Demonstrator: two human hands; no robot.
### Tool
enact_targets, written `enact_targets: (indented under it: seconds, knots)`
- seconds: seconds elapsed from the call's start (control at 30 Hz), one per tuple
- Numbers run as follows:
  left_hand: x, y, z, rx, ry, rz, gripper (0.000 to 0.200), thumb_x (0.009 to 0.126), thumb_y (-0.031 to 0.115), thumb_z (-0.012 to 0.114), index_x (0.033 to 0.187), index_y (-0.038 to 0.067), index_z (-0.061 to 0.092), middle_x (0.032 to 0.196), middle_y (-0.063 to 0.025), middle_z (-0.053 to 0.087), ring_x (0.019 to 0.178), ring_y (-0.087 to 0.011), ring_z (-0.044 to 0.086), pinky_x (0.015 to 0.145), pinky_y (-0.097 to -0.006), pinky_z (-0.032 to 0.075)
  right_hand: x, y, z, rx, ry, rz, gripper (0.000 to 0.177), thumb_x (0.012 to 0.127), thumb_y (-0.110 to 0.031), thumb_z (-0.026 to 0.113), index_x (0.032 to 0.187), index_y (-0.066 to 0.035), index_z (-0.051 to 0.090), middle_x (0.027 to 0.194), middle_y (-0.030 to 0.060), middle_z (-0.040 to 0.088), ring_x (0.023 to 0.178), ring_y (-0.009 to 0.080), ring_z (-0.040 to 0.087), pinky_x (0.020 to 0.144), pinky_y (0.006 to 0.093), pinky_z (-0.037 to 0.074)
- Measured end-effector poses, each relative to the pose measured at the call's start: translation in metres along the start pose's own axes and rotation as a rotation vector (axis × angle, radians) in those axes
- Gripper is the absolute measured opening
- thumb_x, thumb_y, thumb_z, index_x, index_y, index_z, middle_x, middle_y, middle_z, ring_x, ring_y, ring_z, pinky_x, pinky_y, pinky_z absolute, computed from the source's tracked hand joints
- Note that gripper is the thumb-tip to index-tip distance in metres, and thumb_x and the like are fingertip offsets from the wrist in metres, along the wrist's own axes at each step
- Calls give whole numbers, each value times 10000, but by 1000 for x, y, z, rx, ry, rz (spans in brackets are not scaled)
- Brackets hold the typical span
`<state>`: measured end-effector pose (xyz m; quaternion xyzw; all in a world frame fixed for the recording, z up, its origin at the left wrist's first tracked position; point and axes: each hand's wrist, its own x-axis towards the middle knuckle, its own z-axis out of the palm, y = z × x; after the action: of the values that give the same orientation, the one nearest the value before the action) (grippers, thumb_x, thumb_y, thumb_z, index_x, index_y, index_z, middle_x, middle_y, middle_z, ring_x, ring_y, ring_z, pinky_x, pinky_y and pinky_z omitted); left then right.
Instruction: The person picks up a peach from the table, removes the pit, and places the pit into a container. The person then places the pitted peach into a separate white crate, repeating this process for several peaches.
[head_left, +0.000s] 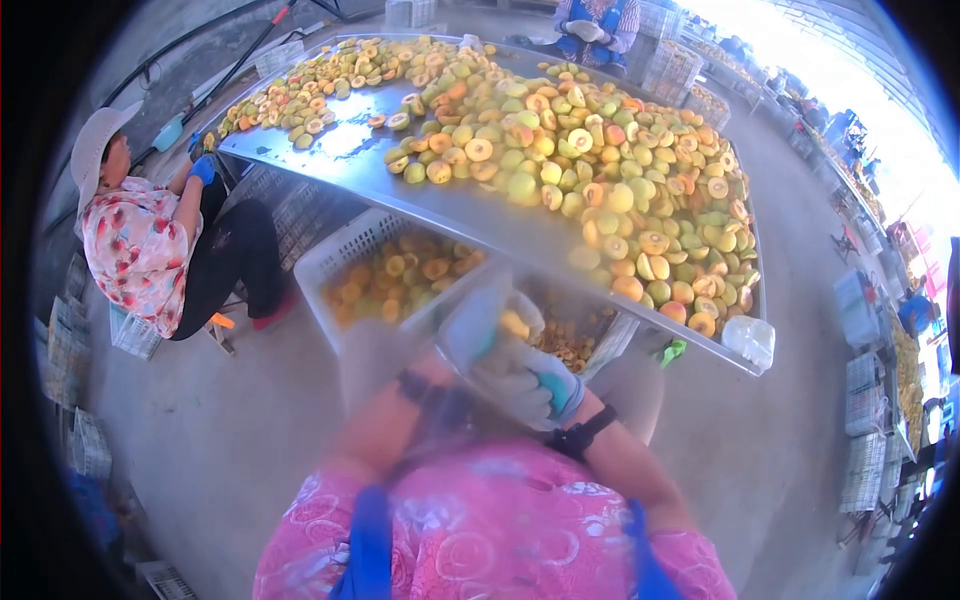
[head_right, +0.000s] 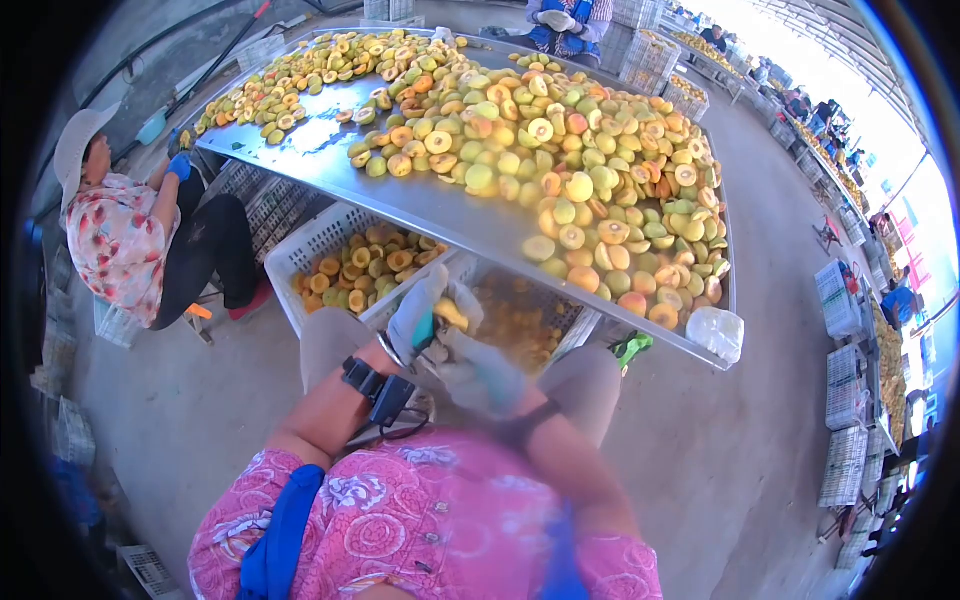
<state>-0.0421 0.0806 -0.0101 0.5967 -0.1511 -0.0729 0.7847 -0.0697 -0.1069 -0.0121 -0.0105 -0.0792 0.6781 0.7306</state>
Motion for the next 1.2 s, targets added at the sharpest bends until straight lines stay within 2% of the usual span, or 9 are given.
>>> enact_targets:
  seconds: [0.1,0.13,0.33,0.43,0.5,0.57,0.67,0.77,1.2]
  knots:
    - [19,30,3,-135,-479,204,610,984,590,410,906,42,666,792,-96,681,711,-177,643,650,-274,522,12,6,11,8,-55,-150,266,1002,-363,515,1065,-109,561,783,-25,530,666,71,519,541,179,394]
    - [-9,46,15,-297,-41,-175,590,983,578,425,943,37,658,825,-103,683,714,-194,645,644,-300,538,16,8,26,6,-24,-171,282,1013,-371,494,1088,-105,548,761,-29,508,625,72,519,580,195,422]
    - [12,30,-18,-611,811,71,463,983,456,526,1035,12,646,964,-90,676,846,-221,663,774,-329,562,6,7,20,-120,217,-341,392,1031,-444,417,1036,-71,536,604,-62,381,353,22,291,290,198,230]
    - [20,20,-91,432,813,217,347,1007,337,519,1058,15,640,1029,-62,660,970,-166,631,855,-294,524,0,1,-5,-128,374,-465,379,1013,-461,459,997,-94,553,614,-64,399,387,34,332,325,207,262]
    - [35,23,-62,451,745,163,235,977,232,546,1064,36,641,1055,-77,656,996,-199,621,871,-315,510,-10,1,-40,-154,618,-508,324,1020,-408,472,1070,-124,619,695,-32,493,628,120,510,663,286,486]
    - [32,70,-3,1962,184,459,338,861,221,586,1129,18,615,1179,-175,619,1075,-290,599,942,-415,481,-22,-8,-121,-407,759,-488,333,987,-478,508,947,-151,554,560,-92,355,394,52,333,357,222,242]
    - [69,75,26,987,114,-108,758,921,467,545,1448,-42,349,1453,-279,411,1368,-391,386,1157,-411,285,-9,-1,-87,-165,603,-481,306,991,-463,507,910,-171,549,529,-90,305,392,57,280,358,235,210]
    - [141,18,36,1099,23,-278,854,835,481,605,1469,-10,311,1423,-249,461,1334,-348,446,1114,-367,344,-25,-12,-102,-228,533,-439,301,1007,-421,492,840,-171,509,534,-79,265,405,61,236,363,237,189]
    - [187,-65,44,1109,191,-19,475,792,259,641,1211,70,520,1114,-216,632,1063,-374,617,882,-453,499,-31,7,-82,-503,748,-490,311,982,-428,532,815,-177,453,634,-68,316,492,75,306,409,249,244]
